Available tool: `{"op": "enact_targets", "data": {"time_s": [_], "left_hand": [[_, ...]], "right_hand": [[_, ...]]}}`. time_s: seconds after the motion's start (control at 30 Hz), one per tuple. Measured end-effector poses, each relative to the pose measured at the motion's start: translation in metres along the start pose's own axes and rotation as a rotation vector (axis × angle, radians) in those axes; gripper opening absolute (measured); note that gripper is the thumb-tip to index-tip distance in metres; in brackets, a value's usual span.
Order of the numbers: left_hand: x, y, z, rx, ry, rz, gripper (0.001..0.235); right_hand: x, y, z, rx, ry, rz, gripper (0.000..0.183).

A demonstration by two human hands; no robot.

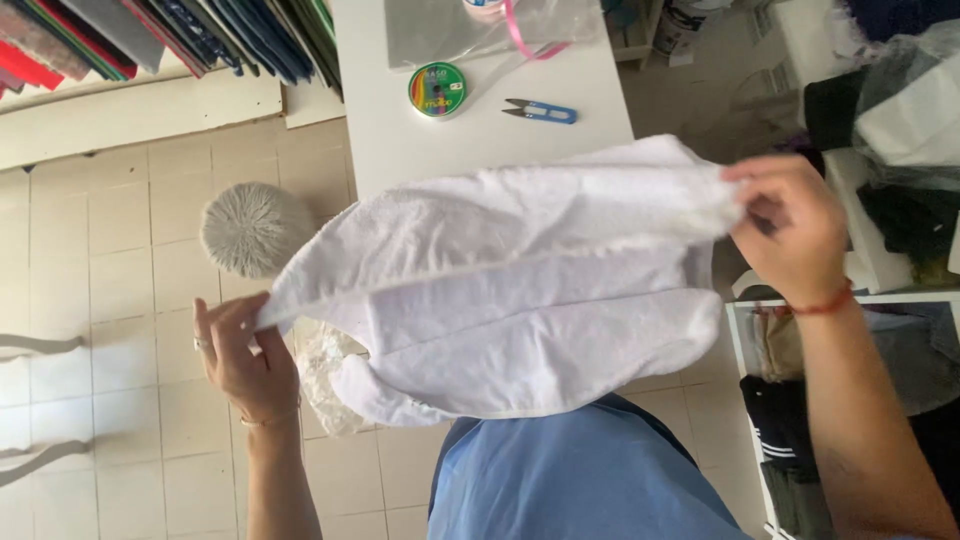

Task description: Folding baby clothes and tying them with a ribbon for packaging

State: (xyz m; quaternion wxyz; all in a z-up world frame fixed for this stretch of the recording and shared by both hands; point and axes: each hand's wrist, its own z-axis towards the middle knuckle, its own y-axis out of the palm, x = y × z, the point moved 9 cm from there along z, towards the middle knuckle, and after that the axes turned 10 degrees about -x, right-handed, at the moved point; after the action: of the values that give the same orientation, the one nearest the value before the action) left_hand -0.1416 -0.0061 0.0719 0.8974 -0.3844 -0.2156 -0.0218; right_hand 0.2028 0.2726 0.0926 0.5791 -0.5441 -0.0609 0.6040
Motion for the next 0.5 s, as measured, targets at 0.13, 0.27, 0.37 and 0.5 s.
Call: {"op": "enact_targets", "data": {"time_s": [0.13, 0.27, 0.37, 0.5], "left_hand": [[-0.013, 0.019, -0.057, -0.166, -0.018, 0.077, 0.03], [-0.024, 0.057, -0.103, -0.542, -0.313, 0.069, 0.036], [-0.012, 0.049, -0.1, -0.499, -0.345, -0.092, 0.051], [0.011, 0.059, -0.106, -0.673, -0.26, -0.24, 0.056]], "right_hand": [[0.017, 0.034, -0.055, -0.163, -0.04, -0.083, 0.014], [0.018, 0.076, -0.085, -0.395, 0.141, -0.151, 0.03], [0.019, 0.056, -0.088, -0.339, 0.234, -0.124, 0.042], [0.015, 0.055, -0.11, -0.477, 0.19, -0.137, 0.051]]}}
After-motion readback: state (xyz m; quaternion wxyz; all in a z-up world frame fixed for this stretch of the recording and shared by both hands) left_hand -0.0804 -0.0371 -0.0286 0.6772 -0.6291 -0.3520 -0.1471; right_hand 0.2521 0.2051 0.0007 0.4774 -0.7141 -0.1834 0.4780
